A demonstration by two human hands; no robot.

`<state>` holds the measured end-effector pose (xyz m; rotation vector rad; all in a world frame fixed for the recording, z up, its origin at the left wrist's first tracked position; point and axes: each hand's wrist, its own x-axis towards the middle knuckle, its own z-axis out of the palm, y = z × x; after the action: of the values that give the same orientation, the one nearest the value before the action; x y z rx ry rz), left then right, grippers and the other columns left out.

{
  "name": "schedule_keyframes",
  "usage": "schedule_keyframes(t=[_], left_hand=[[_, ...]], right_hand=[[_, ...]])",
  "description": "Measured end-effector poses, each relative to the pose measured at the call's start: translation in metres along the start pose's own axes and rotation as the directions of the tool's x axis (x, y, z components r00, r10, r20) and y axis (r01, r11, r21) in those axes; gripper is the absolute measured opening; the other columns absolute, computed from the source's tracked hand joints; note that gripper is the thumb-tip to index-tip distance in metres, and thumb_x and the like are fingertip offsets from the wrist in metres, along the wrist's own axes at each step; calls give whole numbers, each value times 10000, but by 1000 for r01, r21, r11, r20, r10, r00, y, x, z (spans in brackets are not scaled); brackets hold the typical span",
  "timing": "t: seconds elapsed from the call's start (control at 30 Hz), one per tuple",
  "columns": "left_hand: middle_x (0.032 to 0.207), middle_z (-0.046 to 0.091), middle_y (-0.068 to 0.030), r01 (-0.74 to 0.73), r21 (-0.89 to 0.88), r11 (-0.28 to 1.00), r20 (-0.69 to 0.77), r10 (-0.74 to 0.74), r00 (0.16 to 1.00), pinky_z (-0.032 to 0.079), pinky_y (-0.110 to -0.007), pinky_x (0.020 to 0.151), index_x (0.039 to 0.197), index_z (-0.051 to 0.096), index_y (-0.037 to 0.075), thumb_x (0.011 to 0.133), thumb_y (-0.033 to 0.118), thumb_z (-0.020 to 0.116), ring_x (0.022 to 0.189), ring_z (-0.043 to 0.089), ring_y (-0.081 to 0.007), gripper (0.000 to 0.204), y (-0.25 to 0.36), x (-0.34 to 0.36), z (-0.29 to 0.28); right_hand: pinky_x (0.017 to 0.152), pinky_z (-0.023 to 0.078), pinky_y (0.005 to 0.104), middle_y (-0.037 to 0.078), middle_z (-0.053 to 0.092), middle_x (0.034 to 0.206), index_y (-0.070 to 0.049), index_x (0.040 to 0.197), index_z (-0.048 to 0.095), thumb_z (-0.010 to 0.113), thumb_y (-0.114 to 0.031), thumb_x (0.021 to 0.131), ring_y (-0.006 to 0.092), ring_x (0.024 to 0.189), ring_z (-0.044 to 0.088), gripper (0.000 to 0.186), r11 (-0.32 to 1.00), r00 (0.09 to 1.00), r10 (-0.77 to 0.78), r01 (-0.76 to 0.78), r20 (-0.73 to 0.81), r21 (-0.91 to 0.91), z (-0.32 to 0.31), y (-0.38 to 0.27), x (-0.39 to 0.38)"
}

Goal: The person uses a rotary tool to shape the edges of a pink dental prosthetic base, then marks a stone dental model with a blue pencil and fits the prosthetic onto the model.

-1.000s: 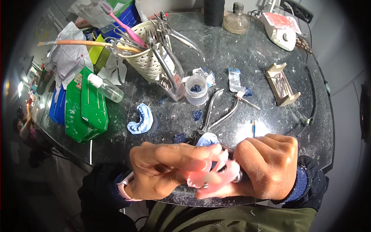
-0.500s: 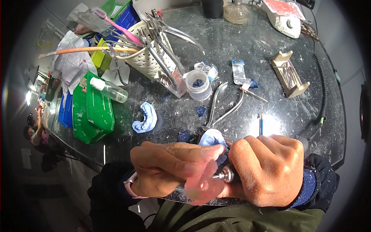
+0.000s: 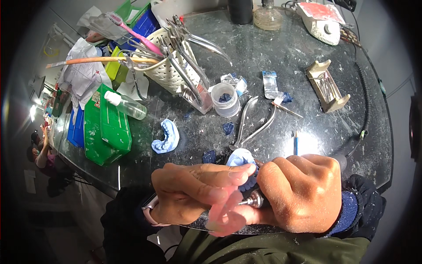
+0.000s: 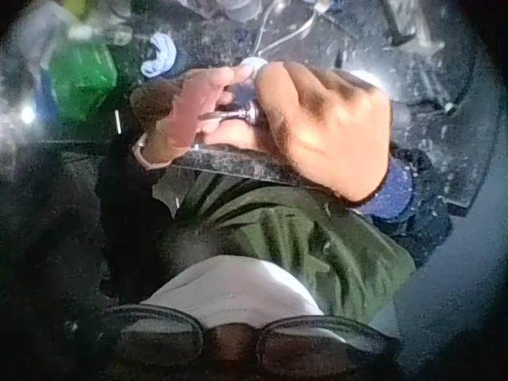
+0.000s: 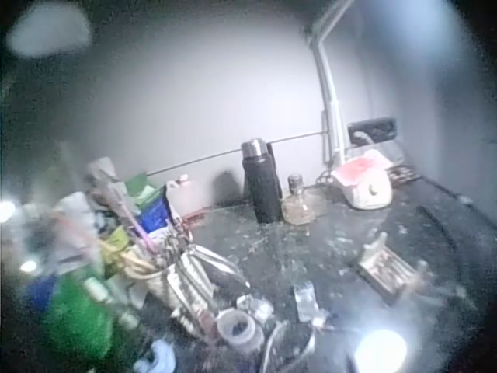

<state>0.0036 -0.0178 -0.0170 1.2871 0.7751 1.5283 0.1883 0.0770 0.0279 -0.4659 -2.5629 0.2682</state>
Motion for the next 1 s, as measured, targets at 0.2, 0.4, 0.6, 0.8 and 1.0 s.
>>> schedule_keyframes(t=[0.2,0.4,0.6,0.8,1.0], left_hand=[[1086,605,-286,-12,-64,998,-41,9,999,479,-440,931,941,665,30,805,-86,622,1109,558,-380,184,-2,-2,4],[1075,603,-295,-34,-7,999,-29,33,999,500,-450,900,933,667,57,815,-87,612,1078,575,-383,194,-2,0,3],[1062,608,-294,-24,98,995,6,23,1000,527,-439,866,912,632,65,792,-105,630,1035,599,-382,208,2,3,3],[1070,607,-284,-50,72,996,26,48,999,513,-449,894,925,623,55,790,-132,613,1067,581,-374,231,0,5,4],[1067,624,-242,-95,47,994,44,93,995,511,-452,904,933,623,45,779,-145,618,1078,573,-373,245,-4,4,2]], right_hand=[[356,359,294,16,395,480,-80,603,425,723,-518,631,168,377,475,530,1000,1000,6,-6,-5,-6,1,0,0],[361,363,296,19,406,476,-81,599,433,721,-539,626,174,378,481,542,1000,1000,17,-17,-7,3,1,-1,0],[369,372,301,23,421,481,-79,603,442,714,-544,630,187,388,497,539,1000,1000,14,-14,-14,19,2,-1,1],[373,376,305,27,424,482,-80,604,443,720,-528,632,191,392,502,527,999,1000,18,-19,8,38,1,0,1],[376,379,307,27,429,485,-78,612,452,727,-510,633,191,398,509,512,999,1000,8,-8,20,49,4,0,-1]])
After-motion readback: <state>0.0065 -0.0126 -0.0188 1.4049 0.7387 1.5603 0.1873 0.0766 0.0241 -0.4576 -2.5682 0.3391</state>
